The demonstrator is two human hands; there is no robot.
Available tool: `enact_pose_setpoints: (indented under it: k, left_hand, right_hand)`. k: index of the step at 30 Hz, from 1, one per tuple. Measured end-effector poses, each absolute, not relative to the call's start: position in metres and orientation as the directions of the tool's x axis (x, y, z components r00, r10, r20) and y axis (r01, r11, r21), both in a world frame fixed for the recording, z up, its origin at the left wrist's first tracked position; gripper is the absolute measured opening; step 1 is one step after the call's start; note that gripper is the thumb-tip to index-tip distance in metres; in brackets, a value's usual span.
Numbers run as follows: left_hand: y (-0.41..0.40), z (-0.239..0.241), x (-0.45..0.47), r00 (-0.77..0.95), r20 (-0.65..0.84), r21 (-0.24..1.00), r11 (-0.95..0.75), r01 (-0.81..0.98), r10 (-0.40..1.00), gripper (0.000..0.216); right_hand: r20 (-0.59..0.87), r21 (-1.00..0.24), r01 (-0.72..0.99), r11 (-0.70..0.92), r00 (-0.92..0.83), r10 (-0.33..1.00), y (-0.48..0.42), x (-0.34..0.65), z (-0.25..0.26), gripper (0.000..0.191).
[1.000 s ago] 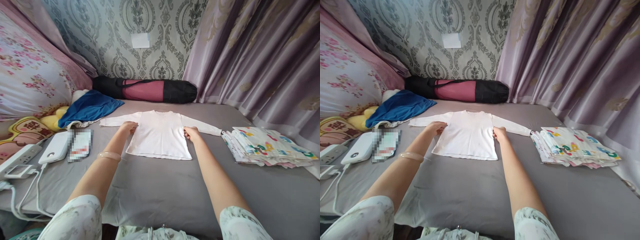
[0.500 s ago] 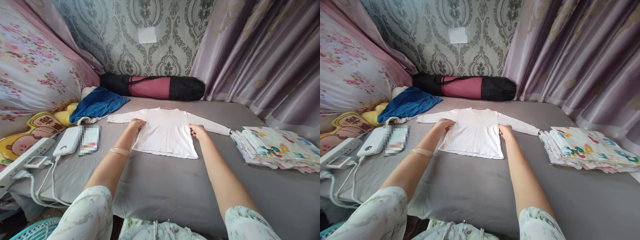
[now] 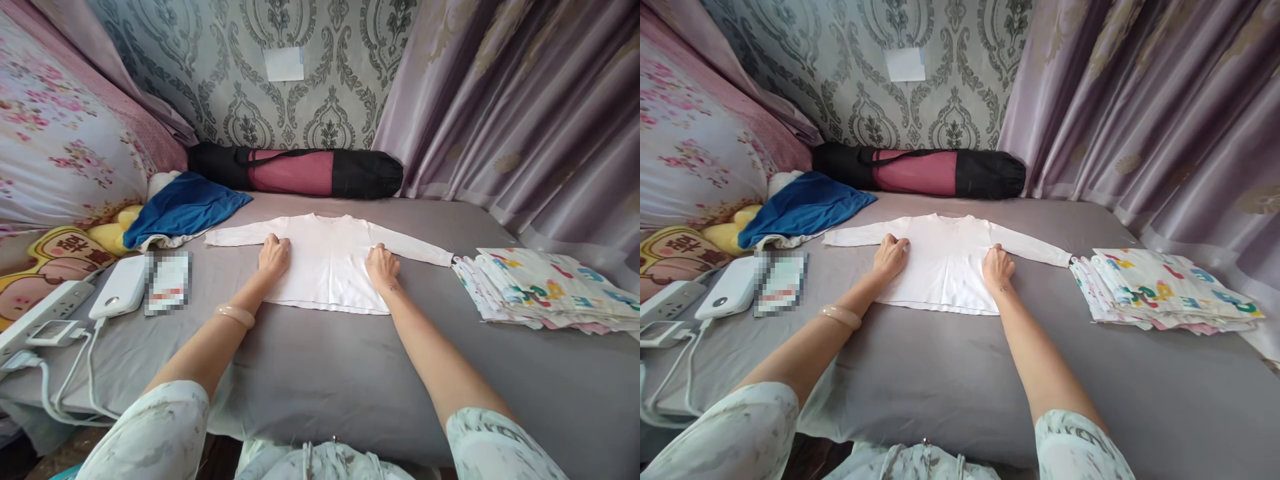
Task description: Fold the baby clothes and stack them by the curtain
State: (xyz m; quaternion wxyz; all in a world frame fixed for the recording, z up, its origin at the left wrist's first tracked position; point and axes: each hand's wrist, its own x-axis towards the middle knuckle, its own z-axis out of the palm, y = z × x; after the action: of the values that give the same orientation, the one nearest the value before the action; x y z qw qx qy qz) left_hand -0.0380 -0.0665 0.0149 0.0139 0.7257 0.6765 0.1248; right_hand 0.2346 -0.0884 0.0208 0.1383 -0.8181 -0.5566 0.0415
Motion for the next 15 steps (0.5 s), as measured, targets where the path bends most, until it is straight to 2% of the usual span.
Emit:
enact_pose_setpoints:
  k: [6,8,10,12,14,15]
  left_hand:
    - [-0.070,0.016,-0.055,0.090,0.145,0.089,-0.104,0.991,0.985,0.040]
    - [-0.071,0.020,-0.054,0.105,0.152,0.058,-0.115,0.992,0.983,0.040]
    - [-0.075,0.023,-0.043,0.165,0.185,0.027,-0.173,0.985,0.969,0.040]
    - [-0.081,0.024,-0.026,0.278,0.190,0.022,-0.287,0.958,0.942,0.043]
    - [-0.088,0.021,-0.009,0.389,0.146,0.046,-0.399,0.916,0.910,0.050]
    - [-0.091,0.019,-0.002,0.419,0.114,0.062,-0.427,0.902,0.901,0.054]
  right_hand:
    - [0.024,-0.255,0.895,-0.366,0.385,0.923,-0.088,0.239,0.031,0.035]
    - [0.053,-0.229,0.909,-0.349,0.370,0.928,-0.092,0.235,0.037,0.036]
    - [0.139,-0.176,0.956,-0.236,0.261,0.955,-0.096,0.226,0.039,0.038]
    - [0.192,-0.123,0.992,-0.019,0.042,0.981,-0.101,0.214,0.037,0.043]
    - [0.163,-0.113,0.979,0.169,-0.149,0.975,-0.105,0.203,0.031,0.050]
    - [0.129,-0.122,0.970,0.210,-0.194,0.972,-0.106,0.200,0.027,0.054]
